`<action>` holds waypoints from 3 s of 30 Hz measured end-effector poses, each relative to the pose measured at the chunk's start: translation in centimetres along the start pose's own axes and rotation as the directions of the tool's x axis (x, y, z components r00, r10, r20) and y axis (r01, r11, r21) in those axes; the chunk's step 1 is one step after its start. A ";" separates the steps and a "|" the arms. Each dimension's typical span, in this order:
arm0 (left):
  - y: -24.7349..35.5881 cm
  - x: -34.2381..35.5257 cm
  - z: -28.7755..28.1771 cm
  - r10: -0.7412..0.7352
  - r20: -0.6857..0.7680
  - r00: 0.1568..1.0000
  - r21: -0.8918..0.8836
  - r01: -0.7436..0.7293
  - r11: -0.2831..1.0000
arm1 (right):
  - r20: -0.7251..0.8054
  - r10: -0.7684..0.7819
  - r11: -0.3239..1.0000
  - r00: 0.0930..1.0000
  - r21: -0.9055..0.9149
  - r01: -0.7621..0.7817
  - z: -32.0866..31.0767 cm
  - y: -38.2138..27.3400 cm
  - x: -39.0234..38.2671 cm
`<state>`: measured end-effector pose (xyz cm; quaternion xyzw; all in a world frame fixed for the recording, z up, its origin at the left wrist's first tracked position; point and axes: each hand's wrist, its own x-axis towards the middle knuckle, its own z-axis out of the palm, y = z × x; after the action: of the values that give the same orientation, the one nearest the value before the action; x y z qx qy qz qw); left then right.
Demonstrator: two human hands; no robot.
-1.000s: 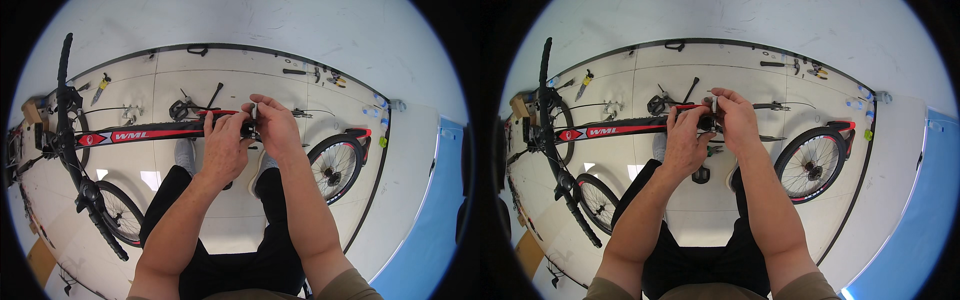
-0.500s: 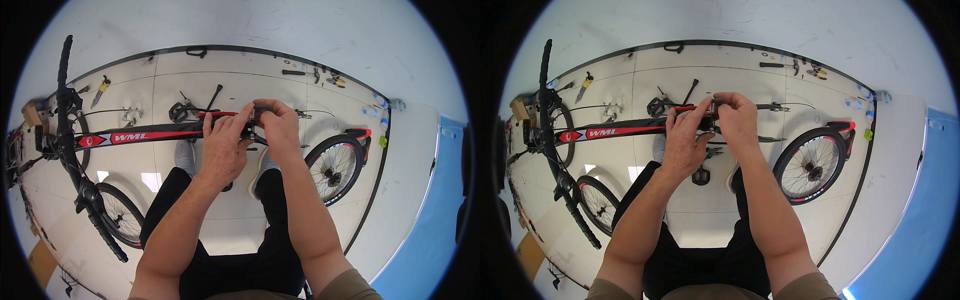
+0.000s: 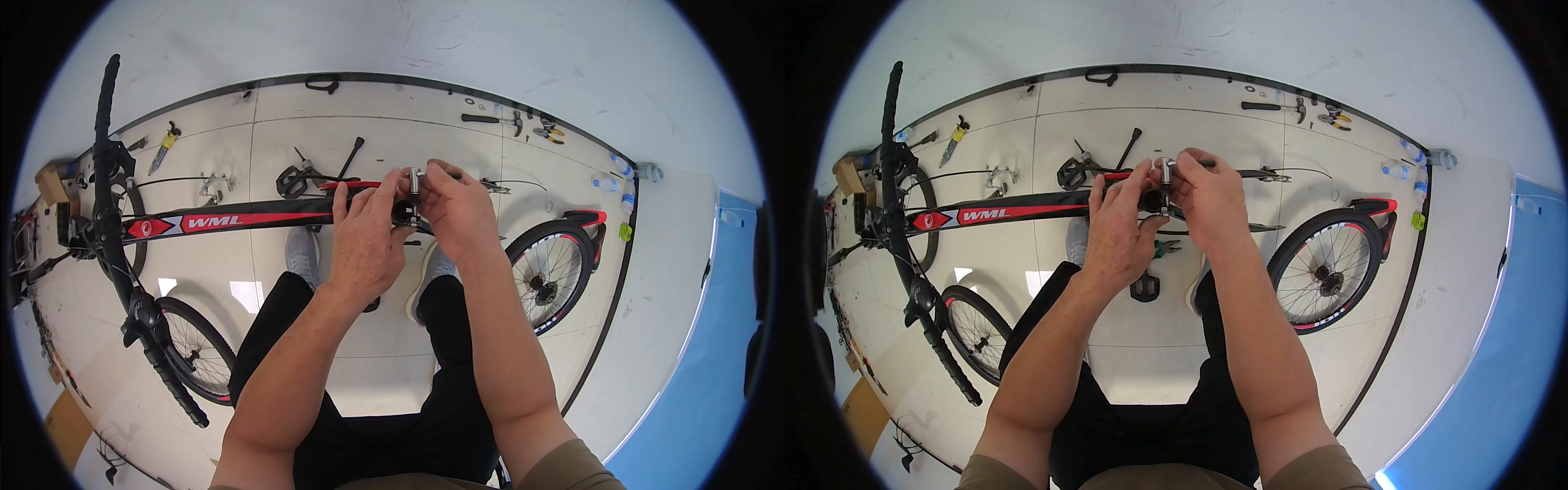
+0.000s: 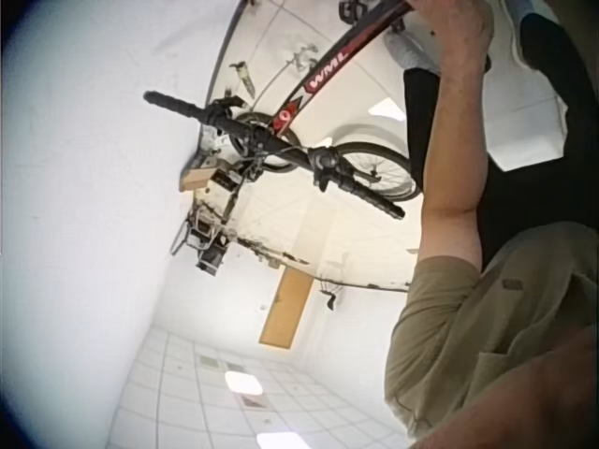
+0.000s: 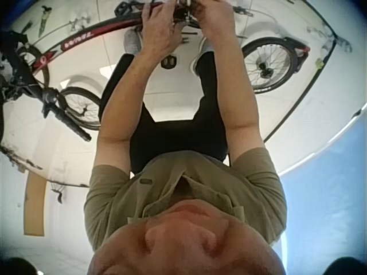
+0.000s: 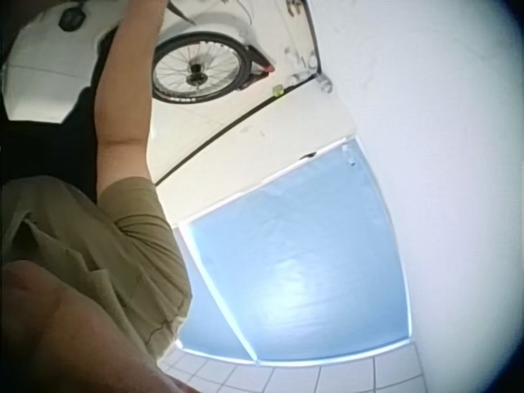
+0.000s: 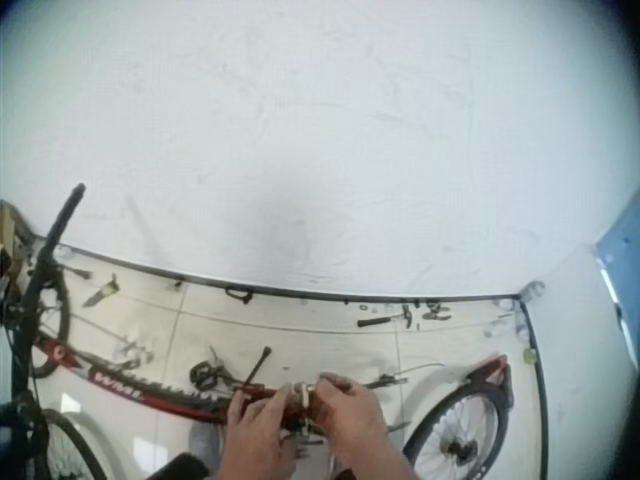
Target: The person uses a hex key to tighten bolts on the bicycle seat post clamp. They then rotate the handlebars to check alignment.
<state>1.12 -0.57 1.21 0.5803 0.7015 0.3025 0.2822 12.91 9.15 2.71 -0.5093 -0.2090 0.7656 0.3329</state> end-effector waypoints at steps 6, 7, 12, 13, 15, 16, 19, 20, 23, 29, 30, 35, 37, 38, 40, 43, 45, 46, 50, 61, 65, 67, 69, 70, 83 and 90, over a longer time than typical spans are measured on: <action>0.1 0.2 0.1 0.031 -0.005 1.000 0.004 -0.031 1.000 | -0.031 0.010 0.997 0.999 0.080 -0.007 -0.9 1.5 1.2; 0.0 0.1 0.2 0.033 -0.010 0.999 0.009 -0.033 0.999 | -0.044 0.006 0.999 0.999 0.037 -0.005 -0.4 1.3 0.9; -0.1 0.0 0.2 0.027 -0.018 0.999 0.001 -0.027 1.000 | -0.059 -0.012 0.967 0.998 -0.255 -0.004 0.9 -0.3 -0.3; 0.1 0.1 0.1 0.015 -0.007 1.000 0.003 -0.015 1.000 | -0.059 -0.068 0.933 0.996 -0.358 0.042 0.9 0.0 -0.4; 0.1 0.1 0.2 0.010 0.001 1.000 0.010 -0.010 1.000 | -0.051 -0.149 0.862 0.988 -0.495 0.104 0.4 0.4 -0.1; 0.1 0.2 0.2 0.017 -0.003 1.000 0.014 -0.017 1.000 | -0.048 -0.174 0.837 0.984 -0.533 0.122 -0.1 0.7 0.3; 0.1 0.1 0.2 0.029 -0.009 1.000 0.020 -0.029 0.999 | -0.058 -0.245 0.740 0.968 -0.657 0.148 -0.6 1.0 0.6; 0.1 0.1 0.2 0.031 -0.009 0.999 0.021 -0.031 0.999 | -0.063 -0.268 0.701 0.961 -0.698 0.149 -0.6 1.0 0.7; -0.3 0.0 0.2 0.032 -0.011 0.999 0.034 -0.032 0.999 | -0.044 -0.233 0.692 0.972 -0.709 0.134 0.9 0.2 -0.4; -0.1 0.1 0.3 0.043 -0.012 0.999 0.025 -0.043 0.999 | -0.009 -0.228 0.730 0.974 -0.663 0.165 -0.1 0.9 0.4; -0.1 0.1 0.3 0.038 -0.009 0.999 0.021 -0.038 0.999 | -0.011 -0.228 0.722 0.974 -0.673 0.162 0.0 0.9 0.3; -0.3 0.0 0.1 0.007 0.011 1.000 0.012 -0.007 1.000 | -0.016 -0.235 0.626 0.972 -0.767 0.139 0.7 0.1 0.0; -0.3 0.0 0.1 0.006 0.021 1.000 0.021 -0.007 1.000 | -0.028 -0.246 0.636 0.969 -0.759 0.139 0.8 0.2 0.0; -0.3 0.0 0.1 0.006 0.026 1.000 0.026 -0.006 1.000 | -0.034 -0.251 0.641 0.967 -0.755 0.139 0.8 0.2 0.0; -0.2 0.1 0.1 0.009 0.030 1.000 0.020 -0.009 1.000 | -0.029 -0.231 0.659 0.973 -0.740 0.135 0.7 0.4 0.3; -0.1 0.1 0.1 0.014 0.027 1.000 0.021 -0.015 1.000 | -0.024 -0.209 0.750 0.978 -0.646 0.144 0.5 0.9 0.8; -0.1 0.0 0.1 0.009 0.018 1.000 0.021 -0.009 1.000 | -0.020 -0.170 0.816 0.985 -0.563 0.129 0.6 0.9 0.7; -0.1 0.0 0.0 0.002 0.012 1.000 0.018 -0.002 1.000 | -0.016 -0.136 0.843 0.991 -0.526 0.107 0.7 0.6 0.6; 0.1 0.1 -0.1 -0.005 0.008 1.000 -0.066 0.005 0.998 | -0.034 -0.092 0.841 0.995 -0.537 0.059 0.7 0.1 0.4; -0.3 -0.1 0.4 0.029 -0.075 0.997 -0.048 -0.033 0.998 | 0.155 0.070 0.997 0.985 0.003 -0.071 0.2 0.2 0.9; -0.5 -0.1 0.5 0.060 -0.078 0.995 -0.016 -0.061 0.998 | 0.112 0.006 0.982 0.994 -0.187 0.015 1.3 0.3 0.3; -0.3 0.0 0.4 0.071 -0.080 0.994 -0.004 -0.071 0.997 | 0.117 0.011 0.984 0.993 -0.176 0.009 1.2 0.4 0.3; -0.2 0.0 0.3 0.077 -0.072 0.994 0.010 -0.077 0.997 | 0.103 0.000 0.984 0.995 -0.178 0.019 0.9 0.6 0.5; -0.2 0.0 0.3 0.078 -0.064 0.995 0.018 -0.077 0.997 | 0.087 -0.014 0.982 0.996 -0.187 0.030 0.5 0.8 0.8; -0.3 0.1 0.1 0.073 -0.013 0.997 0.024 -0.073 0.997 | 0.032 -0.028 0.905 0.999 -0.424 0.039 0.2 -0.4 0.5; -0.2 0.0 0.1 0.078 -0.034 0.996 0.022 -0.078 0.997 | 0.045 0.000 0.847 0.999 -0.532 0.024 -0.7 -1.6 -0.5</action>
<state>1.03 -0.57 0.96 0.6047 0.6861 0.3161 0.2521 14.11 9.89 3.81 -0.5637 -0.4231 0.6864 0.1791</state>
